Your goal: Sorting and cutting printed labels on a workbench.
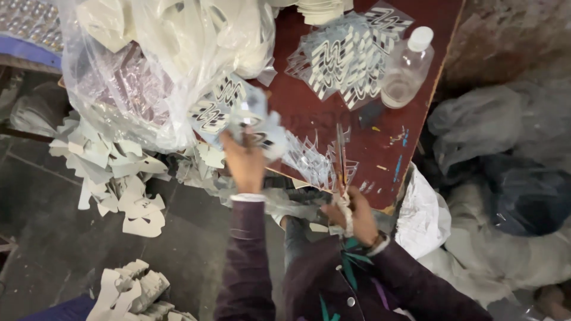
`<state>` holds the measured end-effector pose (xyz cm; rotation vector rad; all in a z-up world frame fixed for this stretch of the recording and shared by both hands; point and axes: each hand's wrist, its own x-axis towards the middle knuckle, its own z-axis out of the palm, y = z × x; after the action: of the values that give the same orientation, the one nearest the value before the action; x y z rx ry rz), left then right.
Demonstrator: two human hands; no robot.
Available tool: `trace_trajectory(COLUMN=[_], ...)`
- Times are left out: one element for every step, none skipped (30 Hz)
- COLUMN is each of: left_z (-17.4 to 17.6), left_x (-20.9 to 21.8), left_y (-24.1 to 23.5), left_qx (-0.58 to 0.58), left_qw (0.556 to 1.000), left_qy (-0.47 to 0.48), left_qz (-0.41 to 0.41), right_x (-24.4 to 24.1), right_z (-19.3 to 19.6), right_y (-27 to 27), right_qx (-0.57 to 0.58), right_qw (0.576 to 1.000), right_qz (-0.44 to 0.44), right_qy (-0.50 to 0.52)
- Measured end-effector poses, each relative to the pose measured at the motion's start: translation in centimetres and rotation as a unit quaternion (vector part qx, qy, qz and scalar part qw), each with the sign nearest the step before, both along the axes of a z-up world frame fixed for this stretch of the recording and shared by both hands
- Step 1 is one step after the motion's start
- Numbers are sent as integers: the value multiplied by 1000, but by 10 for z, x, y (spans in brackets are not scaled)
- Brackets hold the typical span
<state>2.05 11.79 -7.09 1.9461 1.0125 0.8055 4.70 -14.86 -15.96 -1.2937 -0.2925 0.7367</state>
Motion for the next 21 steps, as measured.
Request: trace_trajectory(left_z=[-6,-13,-21,-29,-38,-46,-53,-60,-72,-84,-96,-101,-106,-111,-115,-118,-122,-115,-108,-101,-101], left_x=[-10,-19,-35,-46,-55,-63,-71,-79,-85,-91,-97,-103,-108,-113,-117,-125,-132,-132,-132,-130,-129], left_y=[17,32,36,40,44,32,20,10,0,-9,-18,-28,-38,-46,-46,-49,-51,-50,-48,-45,-43], left_qx=[-41,-83,-86,-96,-107,-114,-120,-125,-131,-163,-195,-202,-210,-217,-222,-244,-265,-275,-272,-268,-276], left_qw=[998,993,992,990,986,986,982,978,977,974,971,970,971,973,972,968,963,961,962,963,961], left_qy=[-35,-68,-67,-94,-122,-119,-143,-169,-168,-154,-138,-137,-111,-85,-83,-60,-37,-27,-24,-23,-15], left_qz=[30,56,58,49,39,35,25,16,13,13,13,9,9,6,0,11,23,10,5,-2,-16], right_x=[6,11,18,26,35,40,45,52,57,63,68,71,74,76,81,81,83,81,79,77,70], right_z=[-2,-5,-7,-8,-10,-1,8,17,25,34,43,46,48,50,49,47,44,34,23,13,12], right_y=[-6,-14,-23,-33,-43,-53,-62,-69,-72,-72,-73,-72,-72,-70,-69,-71,-74,-80,-88,-95,-100], right_qx=[-51,-104,-107,-246,-377,-384,-404,-421,-427,-413,-397,-404,-491,-572,-579,-597,-613,-625,-609,-591,-602], right_qw=[999,994,994,963,893,891,871,849,847,831,813,810,776,735,732,729,725,721,729,736,733], right_qz=[5,6,7,-5,-15,-18,-38,-58,-59,-71,-82,-83,-69,-58,-61,-26,9,5,28,49,42], right_qy=[15,30,31,-110,-245,-241,-276,-313,-312,-365,-418,-416,-390,-359,-355,-335,-314,-299,-313,-327,-313])
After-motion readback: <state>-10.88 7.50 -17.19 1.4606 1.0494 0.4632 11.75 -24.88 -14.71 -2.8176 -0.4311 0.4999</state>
